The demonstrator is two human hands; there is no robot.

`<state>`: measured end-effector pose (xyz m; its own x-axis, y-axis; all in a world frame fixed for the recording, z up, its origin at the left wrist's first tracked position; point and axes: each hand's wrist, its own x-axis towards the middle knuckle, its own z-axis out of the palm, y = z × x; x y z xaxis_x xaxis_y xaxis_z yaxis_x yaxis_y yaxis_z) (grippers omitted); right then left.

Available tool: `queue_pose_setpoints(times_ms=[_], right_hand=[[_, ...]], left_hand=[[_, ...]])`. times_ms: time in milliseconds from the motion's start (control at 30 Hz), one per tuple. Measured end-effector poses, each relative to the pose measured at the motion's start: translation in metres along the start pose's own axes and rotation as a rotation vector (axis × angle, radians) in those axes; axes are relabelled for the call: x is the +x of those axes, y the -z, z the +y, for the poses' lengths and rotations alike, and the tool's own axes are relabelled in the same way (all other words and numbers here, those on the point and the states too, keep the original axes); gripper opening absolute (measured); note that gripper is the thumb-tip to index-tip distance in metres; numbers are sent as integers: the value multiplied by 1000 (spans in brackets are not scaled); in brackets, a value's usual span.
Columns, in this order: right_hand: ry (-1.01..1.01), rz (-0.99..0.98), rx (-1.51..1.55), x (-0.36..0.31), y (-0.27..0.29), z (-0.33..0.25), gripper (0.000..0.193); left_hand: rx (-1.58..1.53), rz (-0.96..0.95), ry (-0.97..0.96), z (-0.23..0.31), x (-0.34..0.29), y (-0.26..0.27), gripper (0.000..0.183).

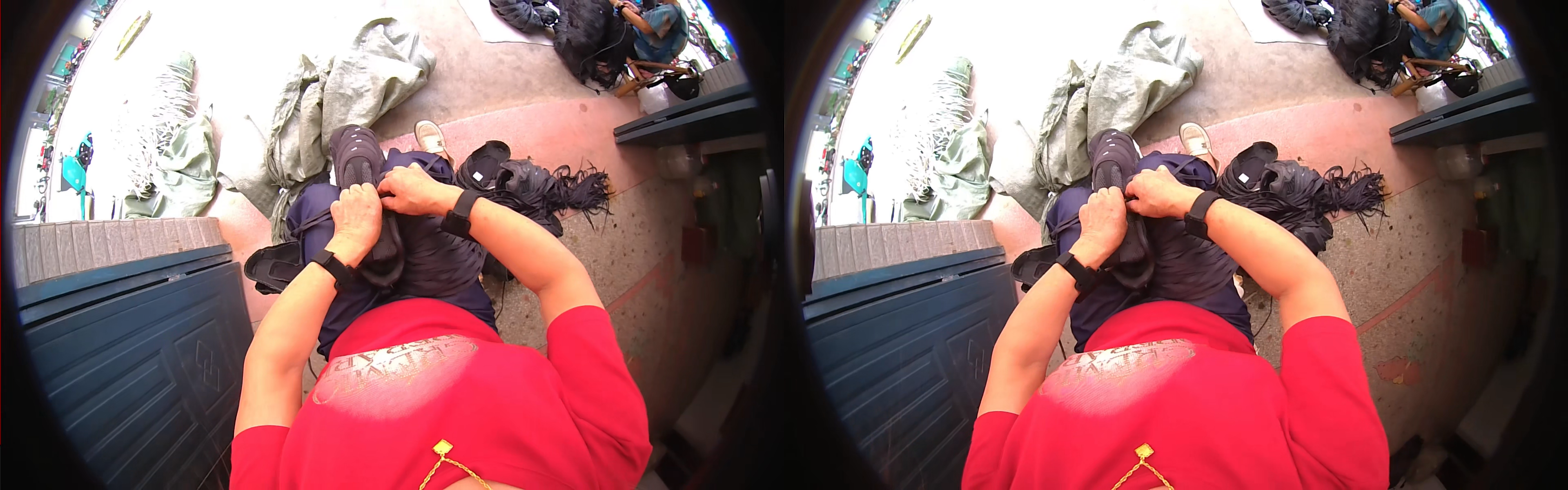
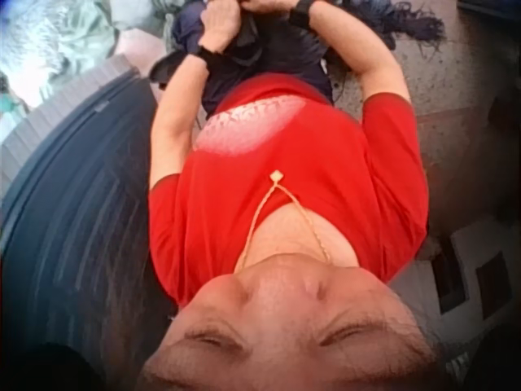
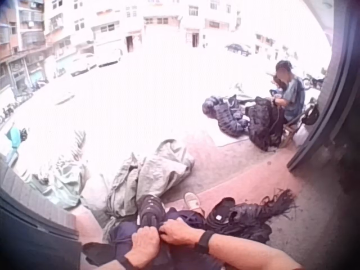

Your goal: Thread laces through the eyelets of a black boot or shoe.

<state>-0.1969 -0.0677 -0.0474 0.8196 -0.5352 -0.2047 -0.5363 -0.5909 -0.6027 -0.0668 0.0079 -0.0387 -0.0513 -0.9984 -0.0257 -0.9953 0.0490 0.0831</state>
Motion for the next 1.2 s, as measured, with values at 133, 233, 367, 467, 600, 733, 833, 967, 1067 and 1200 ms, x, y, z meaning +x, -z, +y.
queue_pose_setpoints(times_ms=[133, 233, 367, 467, 600, 733, 833, 967, 1067, 1200], right_hand=[[19, 147, 231, -2, 5, 18, 24], [119, 240, 284, -12, 19, 8, 22], [352, 425, -63, -1, -5, -39, 14], [315, 410, 48, -11, -37, -63, 9], [569, 65, 429, -57, -29, -142, 6], [326, 484, 452, -23, 7, -113, 14], [-136, 356, 325, -4, 9, -57, 22], [-45, 294, 147, 10, -7, -43, 25], [-6, 191, 31, 21, -20, -36, 26], [9, 249, -44, 29, -25, -37, 21]], left_hand=[[-93, -181, 45, -10, -6, 30, 15], [-427, -186, 42, -36, -22, 59, 18], [-765, -396, 265, -54, -13, 84, 21], [-1008, -361, 277, -65, -17, 75, 21], [-1345, -395, 392, -86, -28, 67, 31], [-1443, -356, 397, -74, -31, 48, 46], [-1415, -485, 561, -69, -31, 45, 29], [-1420, -419, 645, -67, -36, 28, 17], [-1396, -359, 679, -66, -32, 13, 17], [-826, 55, 270, -67, -25, 0, 15]])
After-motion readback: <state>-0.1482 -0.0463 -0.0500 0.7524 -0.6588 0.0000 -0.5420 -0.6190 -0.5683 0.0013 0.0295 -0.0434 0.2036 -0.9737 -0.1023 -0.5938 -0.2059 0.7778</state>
